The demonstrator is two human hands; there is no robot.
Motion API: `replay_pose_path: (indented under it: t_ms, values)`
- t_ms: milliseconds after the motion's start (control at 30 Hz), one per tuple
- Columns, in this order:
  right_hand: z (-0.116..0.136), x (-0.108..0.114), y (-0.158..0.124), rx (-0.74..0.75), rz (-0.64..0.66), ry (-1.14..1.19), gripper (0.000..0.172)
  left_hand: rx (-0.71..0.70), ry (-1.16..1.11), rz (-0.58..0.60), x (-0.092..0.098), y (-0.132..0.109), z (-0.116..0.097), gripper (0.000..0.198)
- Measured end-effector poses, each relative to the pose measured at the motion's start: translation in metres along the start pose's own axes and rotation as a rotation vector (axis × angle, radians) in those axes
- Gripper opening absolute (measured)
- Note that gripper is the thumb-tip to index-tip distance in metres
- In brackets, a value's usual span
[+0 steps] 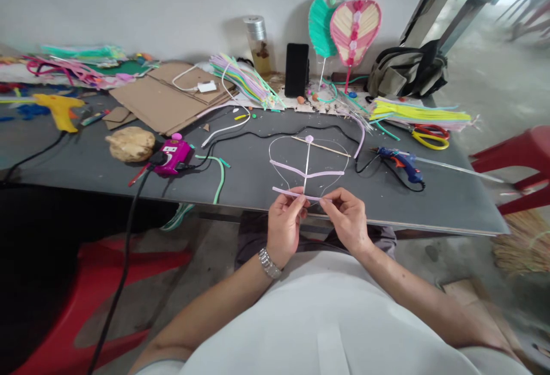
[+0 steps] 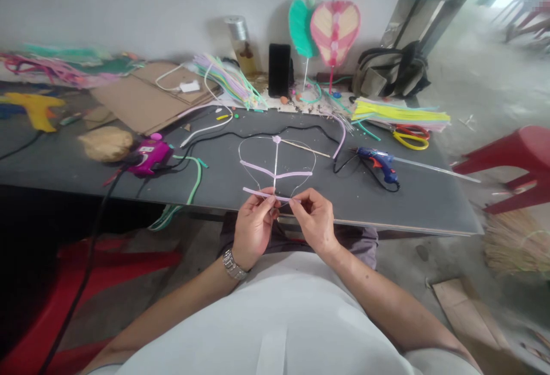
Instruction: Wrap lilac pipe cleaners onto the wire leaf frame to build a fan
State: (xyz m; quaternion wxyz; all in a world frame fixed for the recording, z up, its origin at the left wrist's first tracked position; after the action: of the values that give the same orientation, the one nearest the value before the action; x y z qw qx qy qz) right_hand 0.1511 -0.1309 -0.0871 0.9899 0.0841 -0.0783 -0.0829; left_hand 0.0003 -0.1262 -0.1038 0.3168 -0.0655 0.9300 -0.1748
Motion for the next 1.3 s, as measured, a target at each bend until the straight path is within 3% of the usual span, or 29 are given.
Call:
replay_pose_path:
  t_ms: [367,500,567,700,767,833,900,967,1133,1300]
  values:
    - [0.001,0.001,0.004,-0.055,-0.020,0.114,0.026,-0.006,0.062,-0.017,0.001,0.000,0.000,0.032]
    - [0.001,0.003,0.001,-0.003,-0.014,0.083,0.026,-0.013,0.068,-0.021,0.000,0.000,-0.003,0.031]
    - [0.008,0.009,-0.002,0.133,-0.048,-0.058,0.019,-0.017,0.068,-0.020,0.000,0.001,-0.003,0.031]
    - [0.050,0.015,-0.009,0.710,-0.052,-0.485,0.002,-0.025,0.095,-0.030,0.002,0.002,-0.003,0.035]
    - [0.071,0.004,-0.007,0.939,0.087,-0.637,0.006,-0.040,0.116,-0.012,0.001,0.001,-0.003,0.037]
    - [0.089,-0.015,0.002,1.032,0.295,-0.758,0.013,-0.077,0.152,0.018,-0.001,0.000,-0.003,0.032]
    - [0.103,-0.040,0.013,1.010,0.496,-0.904,0.019,-0.141,0.200,0.026,-0.003,-0.002,-0.005,0.025]
    - [0.113,-0.066,0.025,0.903,0.615,-1.053,0.019,-0.203,0.224,-0.006,-0.003,-0.003,-0.007,0.029]
    - [0.119,-0.104,0.036,0.628,0.673,-1.206,0.016,-0.234,0.217,-0.065,0.002,-0.003,-0.012,0.043]
    - [0.115,-0.101,0.037,0.570,0.640,-1.232,0.011,-0.221,0.195,-0.065,0.006,-0.002,-0.009,0.050]
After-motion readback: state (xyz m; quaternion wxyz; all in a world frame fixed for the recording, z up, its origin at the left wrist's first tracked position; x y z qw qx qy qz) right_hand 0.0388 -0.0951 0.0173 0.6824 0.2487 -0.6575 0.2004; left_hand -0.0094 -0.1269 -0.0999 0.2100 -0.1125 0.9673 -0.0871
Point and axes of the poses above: each hand's wrist, its own y-axis towards the middle knuckle, its own x-axis out of the back of the hand, z = x × y, the point moved 5 cm from there along y, towards the middle knuckle, and after that the axes turned 7 degrees about x, right-handed, at the moved point
